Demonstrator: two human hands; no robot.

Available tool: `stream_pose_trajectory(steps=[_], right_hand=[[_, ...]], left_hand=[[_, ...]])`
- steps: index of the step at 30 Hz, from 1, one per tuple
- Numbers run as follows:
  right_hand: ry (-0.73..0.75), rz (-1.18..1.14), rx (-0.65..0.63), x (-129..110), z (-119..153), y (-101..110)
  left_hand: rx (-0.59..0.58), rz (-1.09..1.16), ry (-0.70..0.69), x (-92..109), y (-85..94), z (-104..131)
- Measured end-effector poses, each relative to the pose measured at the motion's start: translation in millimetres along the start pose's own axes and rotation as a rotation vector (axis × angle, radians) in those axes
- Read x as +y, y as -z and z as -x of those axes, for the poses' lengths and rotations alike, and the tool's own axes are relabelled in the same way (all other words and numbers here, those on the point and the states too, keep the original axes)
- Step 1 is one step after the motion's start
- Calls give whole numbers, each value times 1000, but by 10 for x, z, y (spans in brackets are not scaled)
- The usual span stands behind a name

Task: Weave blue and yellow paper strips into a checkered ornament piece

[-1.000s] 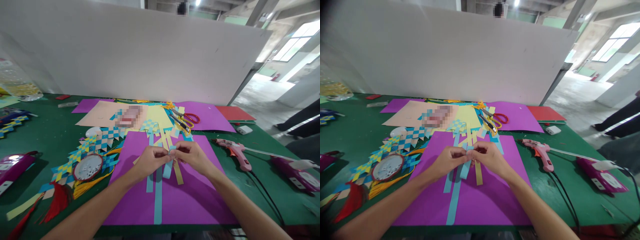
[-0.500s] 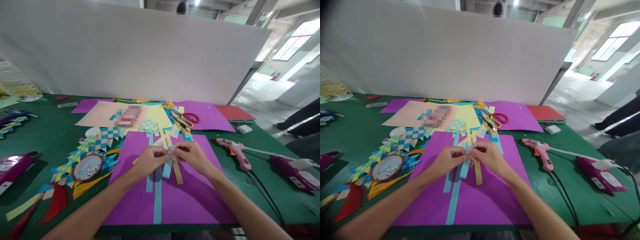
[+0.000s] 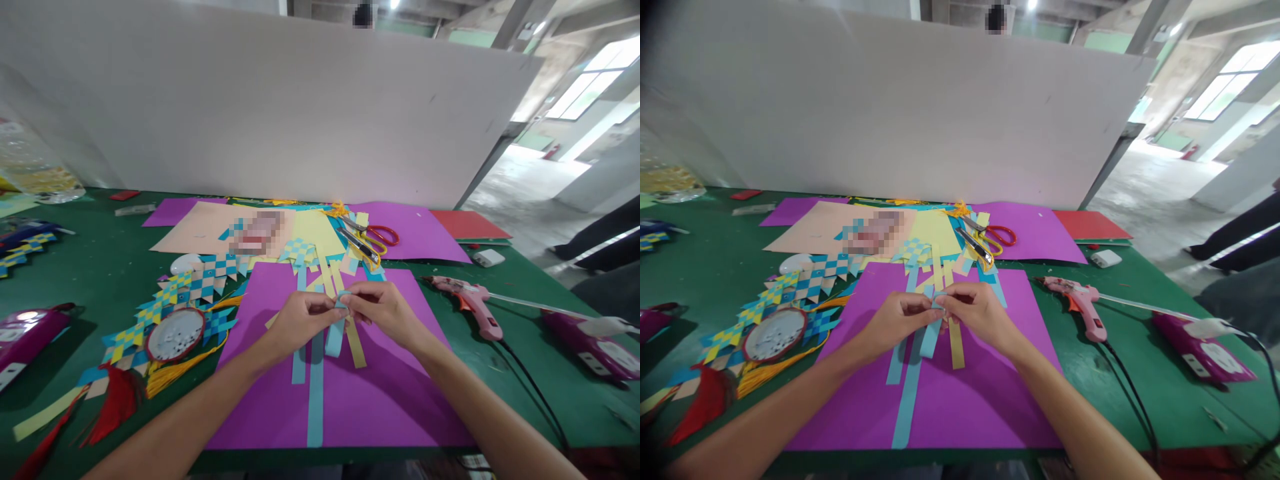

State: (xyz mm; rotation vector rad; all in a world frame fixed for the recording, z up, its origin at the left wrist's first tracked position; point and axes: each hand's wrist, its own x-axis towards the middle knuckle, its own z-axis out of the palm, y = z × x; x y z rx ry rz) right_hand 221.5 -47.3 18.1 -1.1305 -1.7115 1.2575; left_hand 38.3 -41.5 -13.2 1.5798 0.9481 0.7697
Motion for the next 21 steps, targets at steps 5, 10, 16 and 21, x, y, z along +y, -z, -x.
stream_pose_trajectory(steps=[5,10,16,21], right_hand=[[8,-8,0,7,-13,0],[9,-19,-6,26,-21,-2],[7,-20,-1,41,-8,4],[-10,-15,32,30,-17,7]], left_hand=[[11,-27,14,-3,6,-5],[22,-38,24,26,4,-4],[17,-40,32,17,5,-1],[12,-32,14,-6,1,-10]])
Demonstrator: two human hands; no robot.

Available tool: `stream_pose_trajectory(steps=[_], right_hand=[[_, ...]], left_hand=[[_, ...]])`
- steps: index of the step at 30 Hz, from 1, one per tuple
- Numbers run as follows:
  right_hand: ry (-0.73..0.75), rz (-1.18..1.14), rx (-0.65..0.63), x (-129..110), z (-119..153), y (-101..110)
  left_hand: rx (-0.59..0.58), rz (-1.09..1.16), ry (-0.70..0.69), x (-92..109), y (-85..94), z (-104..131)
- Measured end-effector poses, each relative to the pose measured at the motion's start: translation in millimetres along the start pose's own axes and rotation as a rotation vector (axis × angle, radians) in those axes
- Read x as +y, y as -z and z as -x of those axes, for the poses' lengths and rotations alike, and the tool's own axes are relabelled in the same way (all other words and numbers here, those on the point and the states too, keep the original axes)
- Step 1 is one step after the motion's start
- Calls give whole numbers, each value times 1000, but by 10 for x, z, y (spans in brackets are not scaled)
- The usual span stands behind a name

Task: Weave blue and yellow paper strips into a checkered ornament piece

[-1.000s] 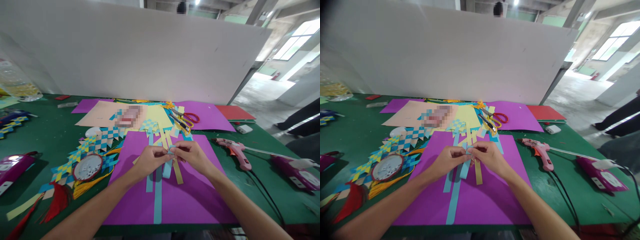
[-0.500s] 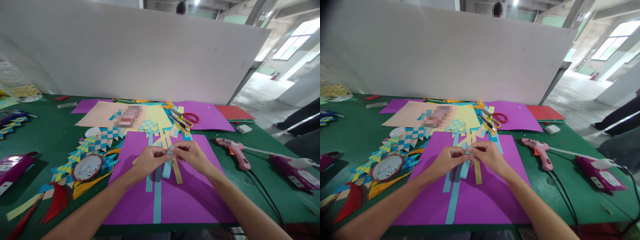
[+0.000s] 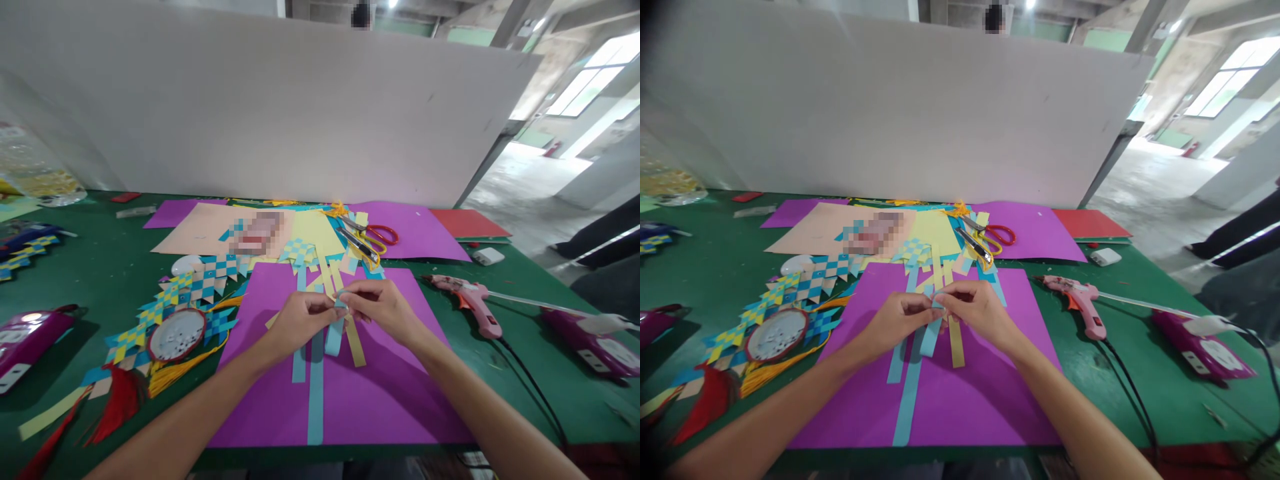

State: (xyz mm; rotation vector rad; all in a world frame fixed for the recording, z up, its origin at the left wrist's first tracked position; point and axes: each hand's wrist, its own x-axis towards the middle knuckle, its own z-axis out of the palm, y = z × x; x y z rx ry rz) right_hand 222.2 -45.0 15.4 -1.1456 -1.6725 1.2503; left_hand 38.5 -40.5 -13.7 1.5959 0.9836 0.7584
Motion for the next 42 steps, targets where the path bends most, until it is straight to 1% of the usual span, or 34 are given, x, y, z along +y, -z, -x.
stream_pose_trajectory(steps=[6,11,16,27,34,37,42], right_hand=[[16,3,64,14,4,-5],[27,-39,103,23,7,4],[49,-29,156,1,-5,37],[46,-39,176,-10,5,56],[75,-107,234,15,0,111],[81,-135,269,29,-9,155],[101,-159,292,53,-9,189]], left_hand=[[-6,-9,1,11,-3,0],[-21,-12,28,30,-4,14],[-59,-12,62,48,-17,33],[-80,8,101,70,-22,32],[-130,-12,79,106,-20,43],[-154,13,104,74,-33,39],[-182,160,144,52,-61,40]])
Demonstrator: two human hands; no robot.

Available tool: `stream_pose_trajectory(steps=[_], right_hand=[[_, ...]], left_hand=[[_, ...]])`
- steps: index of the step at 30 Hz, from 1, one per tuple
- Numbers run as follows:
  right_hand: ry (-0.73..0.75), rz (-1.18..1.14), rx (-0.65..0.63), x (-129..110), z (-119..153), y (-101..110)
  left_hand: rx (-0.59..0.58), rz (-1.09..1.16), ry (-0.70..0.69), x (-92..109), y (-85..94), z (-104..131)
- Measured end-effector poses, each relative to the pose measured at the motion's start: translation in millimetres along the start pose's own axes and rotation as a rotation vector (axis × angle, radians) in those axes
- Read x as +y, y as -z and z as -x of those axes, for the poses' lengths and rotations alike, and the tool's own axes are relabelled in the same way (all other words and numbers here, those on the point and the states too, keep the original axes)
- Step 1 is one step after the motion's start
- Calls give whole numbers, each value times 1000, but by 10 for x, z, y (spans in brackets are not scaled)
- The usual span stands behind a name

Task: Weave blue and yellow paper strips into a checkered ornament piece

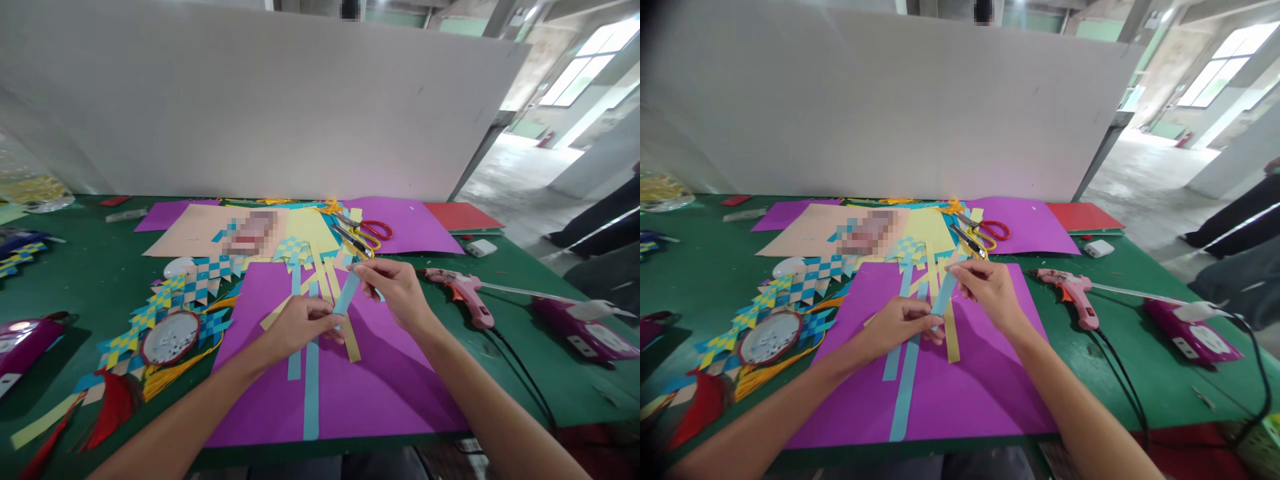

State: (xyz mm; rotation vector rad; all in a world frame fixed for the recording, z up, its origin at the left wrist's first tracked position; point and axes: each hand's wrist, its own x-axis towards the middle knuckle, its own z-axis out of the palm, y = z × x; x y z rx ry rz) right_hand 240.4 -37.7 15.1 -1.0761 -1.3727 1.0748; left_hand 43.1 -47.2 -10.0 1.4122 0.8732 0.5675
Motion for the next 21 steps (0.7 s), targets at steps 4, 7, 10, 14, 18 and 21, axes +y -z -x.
stream_pose_trajectory(steps=[4,7,10,14,18,21], right_hand=[[4,0,15,5,5,-8],[5,-11,20,9,-3,-11],[-3,-35,40,16,-13,-3],[4,-41,46,25,-11,-1],[12,-48,47,31,-7,-9],[4,-65,67,28,-15,-8]], left_hand=[[3,24,10,38,-10,11],[4,14,-4,38,-2,12],[5,-27,-39,22,5,11],[-5,-30,-29,23,1,11],[3,-11,-43,11,5,3],[35,-5,-50,-10,10,-3]])
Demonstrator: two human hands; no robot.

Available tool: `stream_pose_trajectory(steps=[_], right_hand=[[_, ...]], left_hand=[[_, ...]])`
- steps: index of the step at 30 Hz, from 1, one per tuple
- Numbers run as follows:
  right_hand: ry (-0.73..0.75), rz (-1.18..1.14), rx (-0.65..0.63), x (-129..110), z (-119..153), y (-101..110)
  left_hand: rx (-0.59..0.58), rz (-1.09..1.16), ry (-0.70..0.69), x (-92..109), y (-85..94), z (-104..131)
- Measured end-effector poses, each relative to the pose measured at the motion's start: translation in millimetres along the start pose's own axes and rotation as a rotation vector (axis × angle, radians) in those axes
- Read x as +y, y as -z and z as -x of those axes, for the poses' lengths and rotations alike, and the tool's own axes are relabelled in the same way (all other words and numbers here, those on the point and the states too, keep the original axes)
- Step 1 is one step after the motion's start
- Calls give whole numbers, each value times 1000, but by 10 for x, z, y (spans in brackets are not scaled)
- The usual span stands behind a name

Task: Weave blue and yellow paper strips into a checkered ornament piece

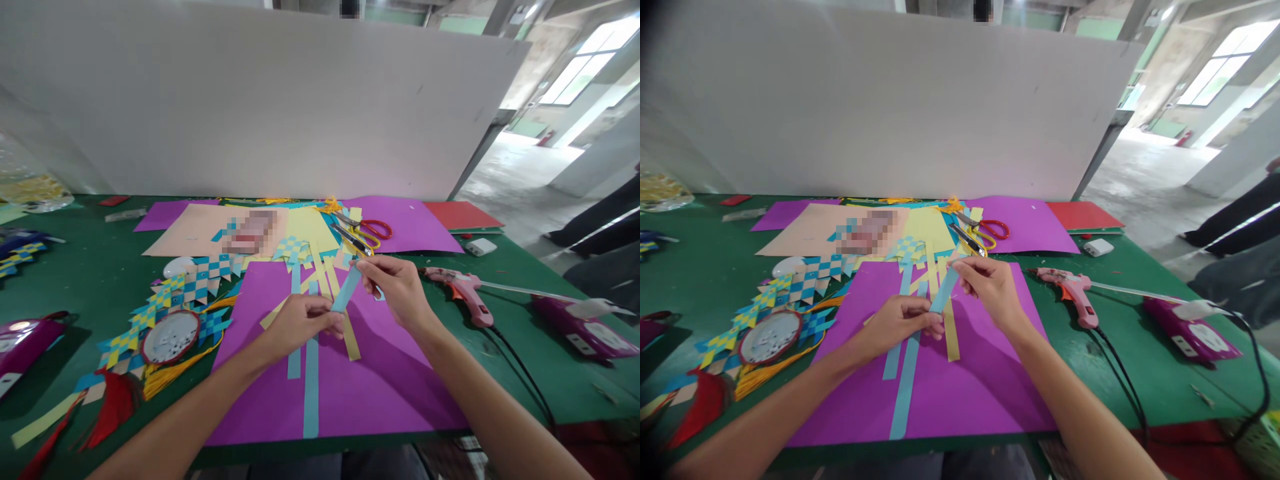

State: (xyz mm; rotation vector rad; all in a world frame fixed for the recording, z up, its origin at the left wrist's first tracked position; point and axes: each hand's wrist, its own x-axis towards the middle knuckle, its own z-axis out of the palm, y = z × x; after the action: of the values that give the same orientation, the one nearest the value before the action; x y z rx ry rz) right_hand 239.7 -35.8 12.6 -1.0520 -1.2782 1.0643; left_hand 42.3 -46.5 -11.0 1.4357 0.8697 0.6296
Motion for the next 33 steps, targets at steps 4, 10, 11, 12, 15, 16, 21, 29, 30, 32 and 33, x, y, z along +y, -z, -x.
stream_pose_trajectory(steps=[4,10,11,12,15,16,21,29,30,32,33], right_hand=[[-10,-52,31,-5,-15,2],[-18,-85,71,4,-21,-7],[-16,-81,76,5,-21,-9],[-14,-78,80,6,-21,-11],[-13,-78,80,7,-23,-13],[-15,-80,78,6,-24,-13],[-37,-103,99,12,-36,-6],[-59,-158,107,14,-43,5],[-62,-156,108,9,-39,2],[-63,-156,112,1,-35,-4],[-62,-160,113,-2,-37,-5]], left_hand=[[-5,-34,31,10,0,11],[20,-91,35,49,-2,30],[26,-109,32,52,-2,32],[33,-127,28,54,-1,35],[43,-172,24,57,4,41],[37,-177,24,56,6,41],[-15,-145,-9,45,14,26],[1,-162,-20,113,13,56],[15,-174,-14,127,12,62],[38,-186,-15,144,11,66],[45,-185,-30,146,12,64]])
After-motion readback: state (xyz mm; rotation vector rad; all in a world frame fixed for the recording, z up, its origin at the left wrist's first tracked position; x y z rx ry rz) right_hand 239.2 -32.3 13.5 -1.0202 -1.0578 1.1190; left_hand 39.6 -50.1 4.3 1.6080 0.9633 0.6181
